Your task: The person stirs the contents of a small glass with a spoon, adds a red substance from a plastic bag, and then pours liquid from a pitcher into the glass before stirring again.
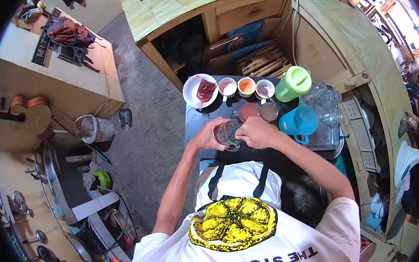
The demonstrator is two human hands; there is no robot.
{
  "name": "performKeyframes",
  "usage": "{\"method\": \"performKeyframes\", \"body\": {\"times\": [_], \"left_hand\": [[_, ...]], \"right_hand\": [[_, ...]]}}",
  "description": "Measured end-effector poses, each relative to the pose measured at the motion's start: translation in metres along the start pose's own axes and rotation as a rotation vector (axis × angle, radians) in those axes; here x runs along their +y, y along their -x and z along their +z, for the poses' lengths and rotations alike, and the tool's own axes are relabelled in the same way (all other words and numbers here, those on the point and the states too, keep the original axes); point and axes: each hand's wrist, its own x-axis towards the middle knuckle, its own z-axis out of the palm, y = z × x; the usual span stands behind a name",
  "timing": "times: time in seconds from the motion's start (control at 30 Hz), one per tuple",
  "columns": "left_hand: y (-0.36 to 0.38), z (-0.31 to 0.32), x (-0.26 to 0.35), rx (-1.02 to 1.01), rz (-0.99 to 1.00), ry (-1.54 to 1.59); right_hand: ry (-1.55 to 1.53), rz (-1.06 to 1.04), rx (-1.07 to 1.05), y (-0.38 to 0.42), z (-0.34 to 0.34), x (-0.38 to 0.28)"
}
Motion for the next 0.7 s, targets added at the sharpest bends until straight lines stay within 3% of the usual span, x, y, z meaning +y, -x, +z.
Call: {"method": "performKeyframes", "body": {"times": [0.2, 0.3, 0.4, 0.5, 0.53, 0.63, 0.7], "left_hand": [[0.01, 0.007, -0.004, 0.156, 0.009, -0.079], [0.01, 0.005, -0.004, 0.182, 0.02, -0.093], [0.008, -0.003, 0.0, 0.127, 0.015, -0.059], [0.004, -0.007, -0.004, 0.032, 0.007, -0.022], [0.003, -0.008, -0.003, -0.002, 0.003, -0.017], [-0.006, -0.002, 0.0, -0.106, -0.044, 0.057], [-0.009, 0.001, 0.0, -0.126, -0.099, 0.103]], "right_hand": [[-1.129, 0.624, 0.359, -0.001, 0.054, 0.01], [-1.045, 0.611, 0.364, 0.002, 0.058, 0.004], [-0.773, 0.307, 0.331, 0.007, 0.045, 0.003], [-0.127, -0.089, 0.285, 0.014, 0.021, 0.006], [0.069, -0.091, 0.091, 0.013, 0.0, -0.003], [0.423, -0.324, 0.064, 0.001, 0.007, 0.007], [0.492, -0.436, 0.162, -0.005, 0.005, 0.015]]}}
